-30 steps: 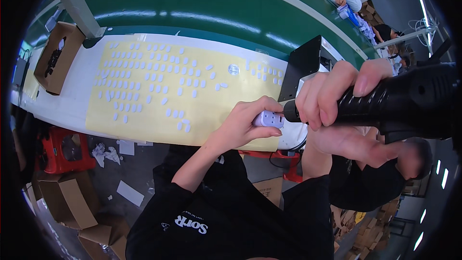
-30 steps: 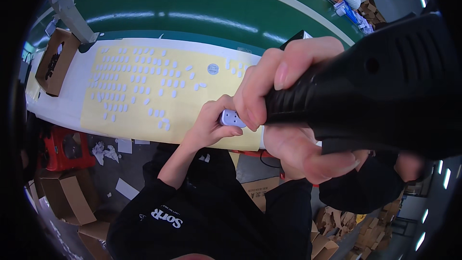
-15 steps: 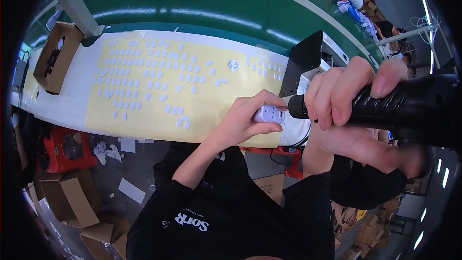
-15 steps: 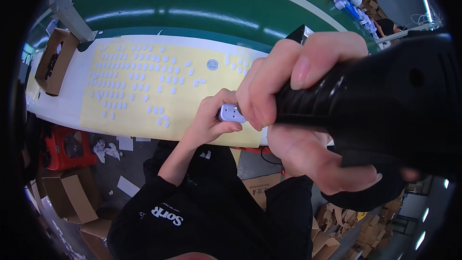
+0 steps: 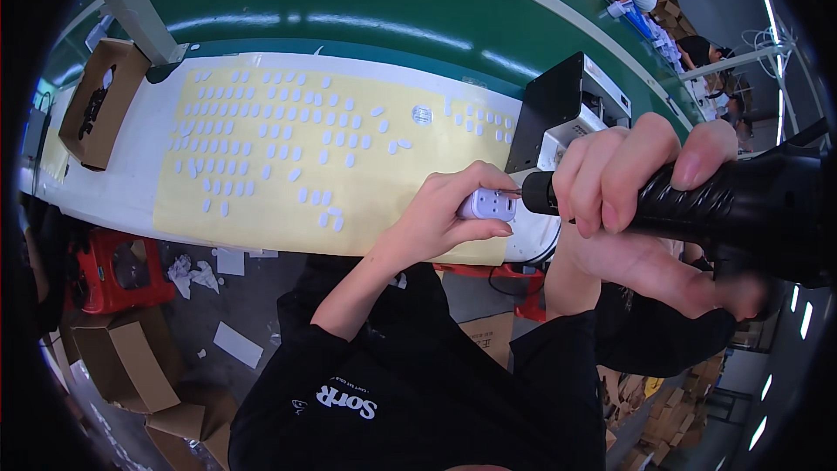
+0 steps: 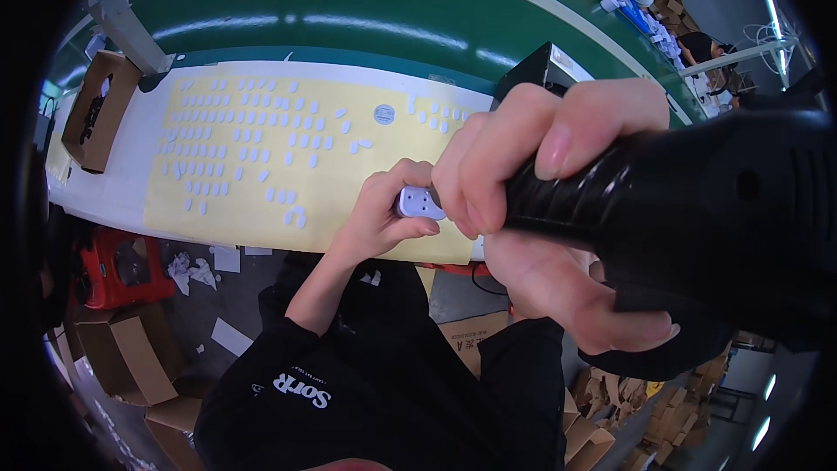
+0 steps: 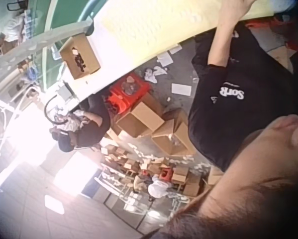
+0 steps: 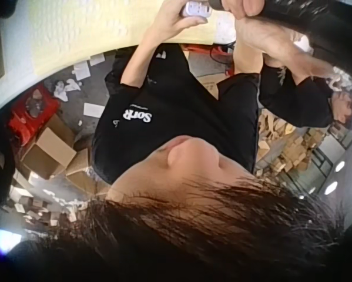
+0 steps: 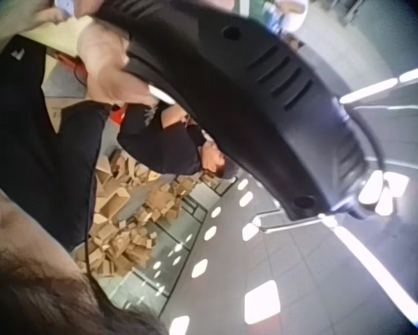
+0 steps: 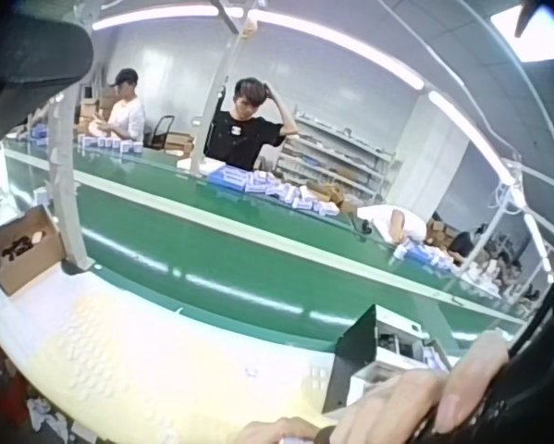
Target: Assembling electronic components by tightening screws using an electric screwdriver on a production line.
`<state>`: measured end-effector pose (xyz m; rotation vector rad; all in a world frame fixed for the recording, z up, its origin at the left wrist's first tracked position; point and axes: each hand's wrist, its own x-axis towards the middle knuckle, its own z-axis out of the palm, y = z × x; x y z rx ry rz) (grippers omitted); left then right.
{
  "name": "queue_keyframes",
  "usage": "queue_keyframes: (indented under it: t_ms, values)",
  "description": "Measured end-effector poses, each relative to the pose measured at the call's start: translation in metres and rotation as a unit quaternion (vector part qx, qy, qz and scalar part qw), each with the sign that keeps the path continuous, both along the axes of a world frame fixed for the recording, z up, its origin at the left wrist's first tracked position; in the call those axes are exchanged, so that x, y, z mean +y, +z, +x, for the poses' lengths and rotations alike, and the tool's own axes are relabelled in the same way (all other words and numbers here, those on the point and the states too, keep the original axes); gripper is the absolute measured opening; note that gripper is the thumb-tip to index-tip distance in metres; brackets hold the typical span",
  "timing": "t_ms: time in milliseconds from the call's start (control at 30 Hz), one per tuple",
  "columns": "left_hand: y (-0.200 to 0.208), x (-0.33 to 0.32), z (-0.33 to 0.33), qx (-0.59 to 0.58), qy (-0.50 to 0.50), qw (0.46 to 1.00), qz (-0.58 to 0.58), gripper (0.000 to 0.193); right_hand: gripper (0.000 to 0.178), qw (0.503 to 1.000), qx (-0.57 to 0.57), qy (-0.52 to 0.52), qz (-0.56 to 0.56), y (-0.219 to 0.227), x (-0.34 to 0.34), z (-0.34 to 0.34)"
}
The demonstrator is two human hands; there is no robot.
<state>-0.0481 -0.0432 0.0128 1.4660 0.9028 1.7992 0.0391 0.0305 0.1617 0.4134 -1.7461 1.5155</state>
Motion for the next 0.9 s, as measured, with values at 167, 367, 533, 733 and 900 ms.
queue_keyframes:
  t_ms: [167, 367, 533, 733, 900]
  values:
    - [-0.0004, 0.0008, 0.0007, -0.002, -0.003, 1.0, 0.003, 0.041, 0.077, 1.0, 0.004, -0.003, 0.001, -0.0005, 0.0002, 0.0012]
    - [-0.0015, 0.0029, 0.0013, -0.008, -0.003, 1.0, 0.008, 0.041, 0.075, 1.0, 0.003, 0.009, 0.002, 0.0017, 0.0009, 0.0046]
    - [-0.0015, 0.0021, 0.0013, 0.0, 0.003, 1.0, 0.008, 0.041, 0.074, 1.0, 0.0, 0.01, -0.002, 0.0011, 0.0007, 0.0032]
    - [0.0004, 0.0008, 0.0013, 0.001, 0.009, 1.0, 0.009, 0.042, 0.074, 1.0, -0.017, 0.001, -0.005, -0.0015, 0.0034, 0.0019]
    - [0.0019, -0.0006, -0.0007, 0.014, 0.015, 1.0, 0.01, 0.043, 0.073, 1.0, -0.01, -0.001, -0.012, -0.0021, 0.0047, 0.0092]
